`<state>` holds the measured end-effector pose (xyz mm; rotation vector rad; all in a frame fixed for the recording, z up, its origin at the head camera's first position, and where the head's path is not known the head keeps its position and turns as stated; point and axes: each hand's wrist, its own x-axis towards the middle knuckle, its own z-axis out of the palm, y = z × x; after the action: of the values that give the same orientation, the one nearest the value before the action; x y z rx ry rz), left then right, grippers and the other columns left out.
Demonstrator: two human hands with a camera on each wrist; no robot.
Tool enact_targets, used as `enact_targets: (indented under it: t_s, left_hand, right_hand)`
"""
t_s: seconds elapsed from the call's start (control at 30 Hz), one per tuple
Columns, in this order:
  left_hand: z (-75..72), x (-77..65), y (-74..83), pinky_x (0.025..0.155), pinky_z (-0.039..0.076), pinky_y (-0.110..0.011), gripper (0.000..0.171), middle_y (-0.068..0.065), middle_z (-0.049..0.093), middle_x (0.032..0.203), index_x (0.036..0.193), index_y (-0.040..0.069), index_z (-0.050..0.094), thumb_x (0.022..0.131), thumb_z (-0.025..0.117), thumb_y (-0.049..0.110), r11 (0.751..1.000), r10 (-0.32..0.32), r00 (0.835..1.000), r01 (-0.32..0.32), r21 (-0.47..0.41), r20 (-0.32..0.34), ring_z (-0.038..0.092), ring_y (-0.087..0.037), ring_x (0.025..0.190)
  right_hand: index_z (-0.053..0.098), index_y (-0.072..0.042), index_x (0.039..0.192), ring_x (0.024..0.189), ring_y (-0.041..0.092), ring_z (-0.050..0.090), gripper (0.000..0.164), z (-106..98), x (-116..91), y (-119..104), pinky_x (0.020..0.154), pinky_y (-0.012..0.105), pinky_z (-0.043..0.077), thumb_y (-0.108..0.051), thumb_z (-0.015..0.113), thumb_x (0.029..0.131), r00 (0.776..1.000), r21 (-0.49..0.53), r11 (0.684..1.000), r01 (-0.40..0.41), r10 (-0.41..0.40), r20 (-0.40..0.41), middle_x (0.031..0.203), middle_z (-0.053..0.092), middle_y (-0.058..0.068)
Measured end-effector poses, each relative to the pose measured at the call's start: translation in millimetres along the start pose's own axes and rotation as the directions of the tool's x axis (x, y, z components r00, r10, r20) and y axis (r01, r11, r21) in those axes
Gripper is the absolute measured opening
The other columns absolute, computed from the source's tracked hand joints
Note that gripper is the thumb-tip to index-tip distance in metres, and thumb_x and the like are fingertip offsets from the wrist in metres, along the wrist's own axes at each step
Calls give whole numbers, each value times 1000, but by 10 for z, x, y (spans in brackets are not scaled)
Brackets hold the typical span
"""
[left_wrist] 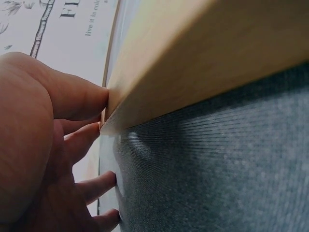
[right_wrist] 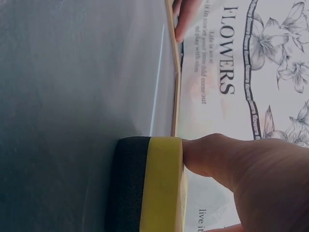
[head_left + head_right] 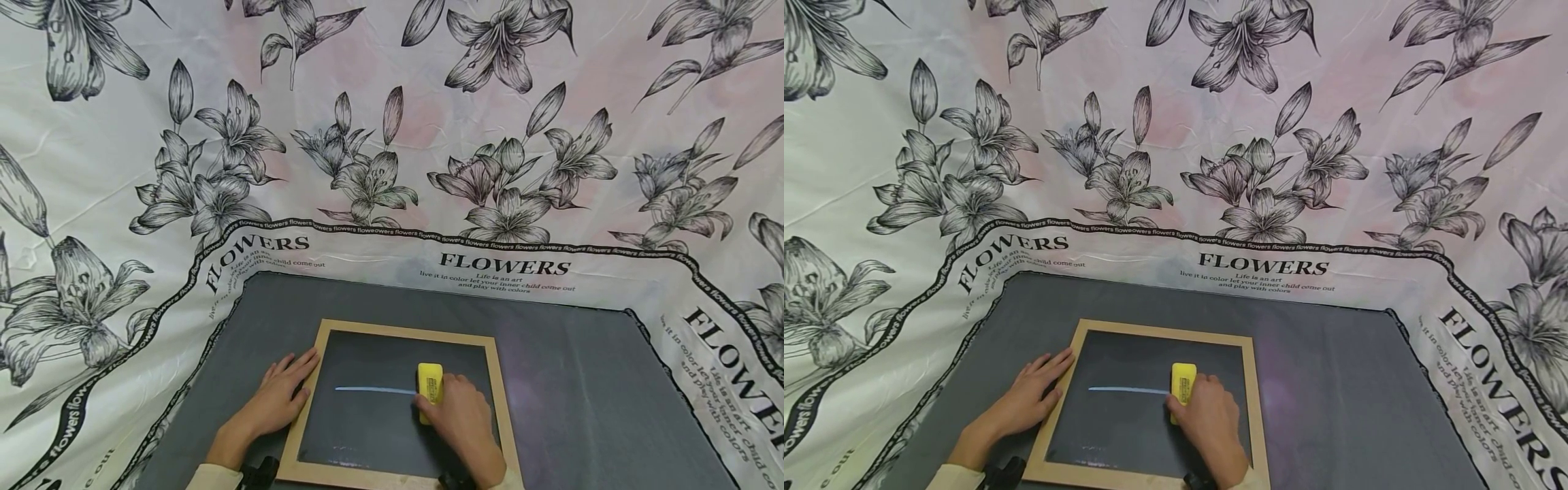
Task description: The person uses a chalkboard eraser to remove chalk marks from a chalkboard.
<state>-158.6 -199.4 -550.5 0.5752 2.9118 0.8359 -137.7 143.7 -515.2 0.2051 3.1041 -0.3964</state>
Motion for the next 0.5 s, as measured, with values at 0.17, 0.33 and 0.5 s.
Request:
enact_targets:
  t_s: [0.17,0.33,0.5]
  left_hand:
    - [-4,-3,6,111,16,-75,61,-2,30,165,156,15,40,99,62,16,1000,1,1000,-1,0,8,27,-47,148]
    - [-7,-4,12,111,15,-76,61,-2,30,165,156,14,40,99,62,15,1000,-5,1000,5,-12,17,26,-47,149]
    - [-5,0,5,111,16,-76,61,-1,30,165,156,15,40,99,62,15,1000,-3,1000,3,0,13,26,-47,148]
  right_hand:
    - [71,-3,113,63,20,51,73,24,0,-34,52,36,43,-64,76,74,1000,1,1000,-1,1,-4,82,60,6]
    - [71,-4,110,61,19,50,71,26,-7,-64,51,35,41,-64,76,74,1000,6,1000,13,-13,-8,79,57,5]
    - [71,-4,110,61,19,50,70,23,-12,-103,50,35,42,-64,76,75,1000,9,1000,27,-27,-6,79,57,4]
